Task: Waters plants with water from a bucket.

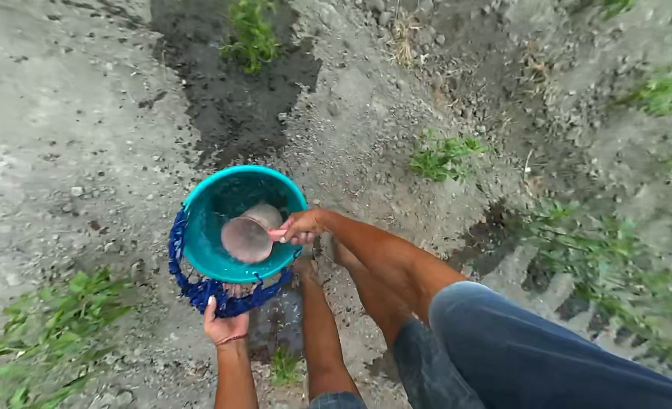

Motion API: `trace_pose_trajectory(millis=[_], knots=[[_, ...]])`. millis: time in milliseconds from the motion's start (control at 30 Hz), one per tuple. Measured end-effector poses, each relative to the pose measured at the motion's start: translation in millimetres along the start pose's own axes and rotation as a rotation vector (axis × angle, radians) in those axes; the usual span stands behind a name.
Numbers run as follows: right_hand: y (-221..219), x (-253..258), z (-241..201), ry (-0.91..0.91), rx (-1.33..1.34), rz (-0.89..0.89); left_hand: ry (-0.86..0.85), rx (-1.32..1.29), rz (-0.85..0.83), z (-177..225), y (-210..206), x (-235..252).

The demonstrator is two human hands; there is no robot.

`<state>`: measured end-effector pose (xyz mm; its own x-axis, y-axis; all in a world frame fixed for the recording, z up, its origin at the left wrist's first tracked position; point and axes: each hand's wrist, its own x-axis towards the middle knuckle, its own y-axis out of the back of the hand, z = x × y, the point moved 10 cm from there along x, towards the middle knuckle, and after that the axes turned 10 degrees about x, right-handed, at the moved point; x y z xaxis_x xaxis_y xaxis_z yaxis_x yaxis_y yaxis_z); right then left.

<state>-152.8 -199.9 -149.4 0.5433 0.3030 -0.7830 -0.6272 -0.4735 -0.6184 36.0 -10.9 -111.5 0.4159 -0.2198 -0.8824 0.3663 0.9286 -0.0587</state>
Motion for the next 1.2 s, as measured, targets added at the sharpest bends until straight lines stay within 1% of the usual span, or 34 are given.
trace_pose_trajectory(millis=[100,167,267,333,433,533,667,800,867,933,1033,1200], knots=[[-6.8,-31.5,18.9,0.131,-0.001,-0.173,-0.024,0.034,-0.018,2.5,-0.8,3.3],[-11.0,-60.4,34.2,0.215,0.03,-0.24,-0.025,0.11,0.03,6.7,-5.0,-0.7],[-12.3,-113.7,66.1,0.345,0.086,-0.274,0.01,0.236,0.099,9.9,-17.3,-17.7],[-9.4,-153.3,89.6,0.436,0.109,-0.26,0.027,0.334,0.179,14.3,-21.2,-32.0],[7.4,-209.0,135.6,0.544,0.176,-0.191,0.032,0.556,0.276,25.2,-26.4,-57.6],[38.5,-244.6,196.1,0.614,0.419,-0.044,0.015,0.771,0.306,34.6,-41.1,-82.7],[88.6,-262.2,261.3,0.784,0.894,0.146,0.032,0.949,0.297,42.8,-55.3,-100.6],[149.1,-268.6,302.0,0.885,1.277,0.447,0.074,1.035,0.328,45.9,-60.8,-107.2],[174.0,-273.9,318.2,0.904,1.442,0.562,0.077,1.048,0.337,46.3,-60.8,-107.5],[195.7,-281.3,330.9,0.917,1.511,0.635,0.068,1.056,0.348,45.6,-62.2,-108.7],[218.2,-292.2,344.6,0.902,1.503,0.709,0.067,1.069,0.359,42.4,-61.2,-110.2],[226.0,-303.0,350.8,0.869,1.47,0.761,0.061,1.069,0.371,41.8,-62.0,-111.7]])
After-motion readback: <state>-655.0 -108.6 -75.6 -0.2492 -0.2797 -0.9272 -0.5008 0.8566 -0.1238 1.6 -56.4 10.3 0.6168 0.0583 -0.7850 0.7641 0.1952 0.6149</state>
